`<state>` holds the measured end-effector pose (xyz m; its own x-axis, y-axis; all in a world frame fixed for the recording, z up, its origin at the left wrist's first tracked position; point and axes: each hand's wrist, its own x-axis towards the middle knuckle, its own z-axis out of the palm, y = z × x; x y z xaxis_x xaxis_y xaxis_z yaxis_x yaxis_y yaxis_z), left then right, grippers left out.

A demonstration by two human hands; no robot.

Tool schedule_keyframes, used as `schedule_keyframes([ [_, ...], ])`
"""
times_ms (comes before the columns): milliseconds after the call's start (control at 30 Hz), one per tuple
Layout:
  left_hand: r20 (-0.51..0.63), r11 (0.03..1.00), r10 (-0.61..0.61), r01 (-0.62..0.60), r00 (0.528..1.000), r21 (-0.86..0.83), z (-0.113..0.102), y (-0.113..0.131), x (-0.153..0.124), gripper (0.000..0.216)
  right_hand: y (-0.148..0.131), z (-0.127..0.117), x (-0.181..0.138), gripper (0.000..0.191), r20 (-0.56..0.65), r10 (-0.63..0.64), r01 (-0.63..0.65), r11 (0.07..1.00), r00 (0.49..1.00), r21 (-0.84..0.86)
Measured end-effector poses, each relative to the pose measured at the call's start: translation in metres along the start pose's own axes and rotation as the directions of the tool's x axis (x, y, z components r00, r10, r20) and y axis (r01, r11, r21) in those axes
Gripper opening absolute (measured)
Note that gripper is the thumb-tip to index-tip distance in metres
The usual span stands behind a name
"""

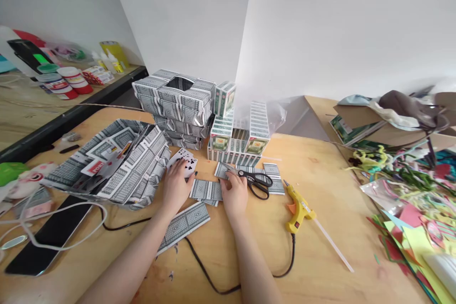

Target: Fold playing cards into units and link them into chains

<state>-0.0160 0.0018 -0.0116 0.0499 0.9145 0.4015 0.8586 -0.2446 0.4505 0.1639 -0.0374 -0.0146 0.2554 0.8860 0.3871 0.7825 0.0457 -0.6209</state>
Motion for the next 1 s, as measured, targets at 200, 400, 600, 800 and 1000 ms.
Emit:
schedule_keyframes([
  [200,-0.01,0.999,0.03,-0.031,0.999,-0.044,-0.001,0.003,0.0,0.03,0.002,0.001,0.002,0.023,0.038,-0.007,0.008,0.999,0.999,-0.033],
  [400,-0.028,0.994,0.011,-0.014,1.0,-0.11,-0.001,0.002,0.001,0.031,0.006,0.001,0.003,0.018,0.024,-0.009,0.009,0.999,1.0,-0.031],
  [600,-0.193,0.963,-0.046,-0.008,0.98,-0.271,-0.012,0.006,0.003,0.032,0.006,0.001,0.002,0.025,-0.11,-0.012,0.003,0.997,0.994,-0.081],
  [800,-0.309,0.948,-0.076,-0.028,0.948,-0.318,-0.018,0.011,0.003,0.029,0.008,0.004,0.003,0.038,-0.068,0.014,-0.025,0.987,0.998,-0.159],
  [1000,-0.27,0.947,-0.133,0.042,0.954,-0.318,-0.013,0.009,0.001,0.026,0.008,0.003,0.003,0.03,-0.051,0.031,-0.04,0.98,0.998,-0.195],
])
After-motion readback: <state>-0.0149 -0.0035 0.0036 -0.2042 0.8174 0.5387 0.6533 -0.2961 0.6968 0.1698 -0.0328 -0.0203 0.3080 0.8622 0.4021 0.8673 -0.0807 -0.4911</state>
